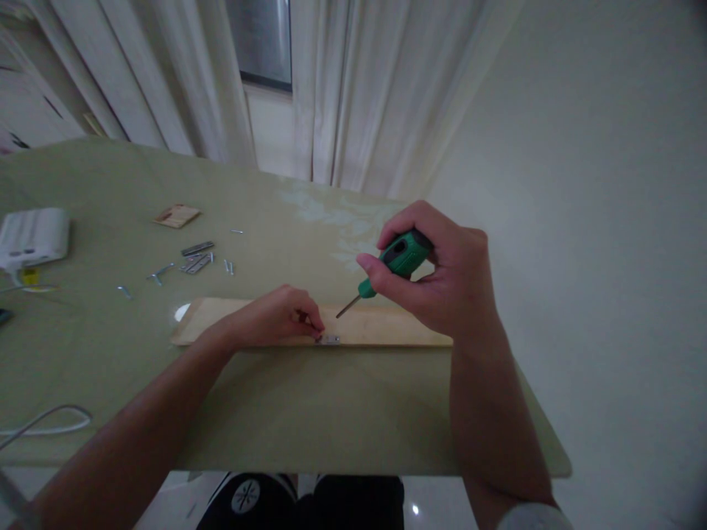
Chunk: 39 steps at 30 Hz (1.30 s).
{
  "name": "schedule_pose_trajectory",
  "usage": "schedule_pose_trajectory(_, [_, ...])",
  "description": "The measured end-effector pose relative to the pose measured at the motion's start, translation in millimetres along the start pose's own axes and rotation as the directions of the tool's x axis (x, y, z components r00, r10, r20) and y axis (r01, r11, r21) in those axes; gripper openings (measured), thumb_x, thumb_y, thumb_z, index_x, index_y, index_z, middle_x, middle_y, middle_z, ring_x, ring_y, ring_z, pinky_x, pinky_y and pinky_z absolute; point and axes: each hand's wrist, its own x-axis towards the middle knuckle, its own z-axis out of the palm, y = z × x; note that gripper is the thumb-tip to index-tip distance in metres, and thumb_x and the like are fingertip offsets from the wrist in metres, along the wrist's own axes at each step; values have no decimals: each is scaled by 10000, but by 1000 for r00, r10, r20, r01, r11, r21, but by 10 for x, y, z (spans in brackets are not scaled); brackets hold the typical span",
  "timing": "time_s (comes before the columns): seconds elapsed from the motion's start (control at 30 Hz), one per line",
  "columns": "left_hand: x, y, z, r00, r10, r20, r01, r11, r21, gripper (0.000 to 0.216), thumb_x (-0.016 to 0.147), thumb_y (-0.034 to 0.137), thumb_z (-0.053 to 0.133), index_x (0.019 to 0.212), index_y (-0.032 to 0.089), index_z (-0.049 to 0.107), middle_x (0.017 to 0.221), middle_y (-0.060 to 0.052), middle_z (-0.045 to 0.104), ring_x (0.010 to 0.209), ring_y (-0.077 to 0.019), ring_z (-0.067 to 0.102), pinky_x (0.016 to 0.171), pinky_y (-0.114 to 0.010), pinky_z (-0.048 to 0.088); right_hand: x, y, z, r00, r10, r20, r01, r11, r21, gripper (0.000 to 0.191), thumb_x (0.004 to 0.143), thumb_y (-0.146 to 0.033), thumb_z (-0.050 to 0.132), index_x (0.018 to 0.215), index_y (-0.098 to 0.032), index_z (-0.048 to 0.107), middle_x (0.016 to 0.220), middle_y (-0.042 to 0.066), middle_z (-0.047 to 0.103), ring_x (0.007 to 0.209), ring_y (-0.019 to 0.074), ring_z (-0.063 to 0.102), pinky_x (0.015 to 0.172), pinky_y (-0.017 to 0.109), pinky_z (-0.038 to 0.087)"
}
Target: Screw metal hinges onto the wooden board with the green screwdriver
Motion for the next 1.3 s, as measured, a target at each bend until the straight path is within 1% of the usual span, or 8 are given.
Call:
schedule_pose_trajectory(0.27, [11, -38, 41, 1000, 14, 11, -15, 1000, 26, 53, 863, 220, 781, 878, 212, 831, 819, -12, 753, 727, -126, 677, 660, -210, 479, -2, -1, 19, 1000, -18, 10, 18, 1000, 4, 210, 883, -371, 775, 872, -223, 626, 749, -23, 648, 631, 129, 566, 624, 272, 447])
schedule_pose_trajectory(0.4, [9, -24, 32, 999, 32, 20, -33, 999, 27, 65, 865, 237, 775, 850, 193, 821, 791, -17, 743, 711, -128, 673, 653, -212, 474, -6, -15, 25, 999, -22, 29, 22, 1000, 20, 209, 891, -364, 772, 875, -217, 624, 753, -23, 649, 624, 122, 559, 623, 267, 439])
schedule_pose_trajectory(0.5, [0, -10, 15, 999, 4, 33, -3, 1000, -10, 102, 865, 277, 774, 860, 186, 820, 801, -24, 753, 705, -136, 677, 641, -216, 477, -10, -28, 41, 998, -32, 58, 29, 999, 46, 209, 887, -347, 777, 875, -208, 621, 755, -25, 651, 622, 115, 555, 633, 260, 433])
schedule_pose_trajectory(0.67, [-11, -32, 10, 994, -48, 95, 59, 991, -117, 185, 887, 355, 749, 919, 186, 817, 778, -18, 766, 674, -141, 669, 608, -218, 467, -23, -38, 131, 992, -43, 120, 32, 995, 92, 201, 885, -330, 777, 887, -207, 618, 758, -28, 639, 646, 115, 557, 660, 250, 421])
schedule_pose_trajectory(0.83, [2, -140, 61, 991, -60, 117, 78, 984, -157, 149, 847, 313, 767, 911, 180, 781, 747, 0, 727, 685, -144, 646, 601, -219, 442, -31, -27, 271, 983, -77, 167, 60, 993, 106, 214, 907, -347, 762, 900, -206, 601, 761, -36, 624, 655, 110, 545, 675, 241, 412])
schedule_pose_trajectory(0.97, [12, -195, 92, 994, -25, 102, 43, 984, -172, 122, 837, 293, 756, 871, 175, 754, 710, 18, 666, 651, -130, 592, 581, -220, 407, -29, -13, 358, 974, -92, 207, 70, 991, 113, 220, 928, -371, 737, 904, -207, 593, 786, -30, 629, 674, 113, 547, 691, 244, 410])
schedule_pose_trajectory(1.1, [26, -168, 81, 996, 31, 82, -16, 986, -168, 104, 815, 270, 749, 819, 168, 730, 713, 28, 625, 632, -116, 540, 559, -220, 363, -29, -10, 400, 973, -83, 215, 56, 990, 126, 217, 934, -374, 728, 901, -205, 596, 796, -27, 630, 687, 115, 550, 703, 244, 410])
schedule_pose_trajectory(1.3, [24, -124, 71, 995, 27, 96, -10, 986, -167, 83, 814, 241, 711, 791, 162, 720, 663, 33, 581, 606, -114, 506, 544, -228, 341, -31, -29, 438, 964, -87, 251, 52, 988, 144, 183, 926, -330, 727, 910, -202, 596, 822, -25, 630, 718, 119, 560, 713, 243, 408])
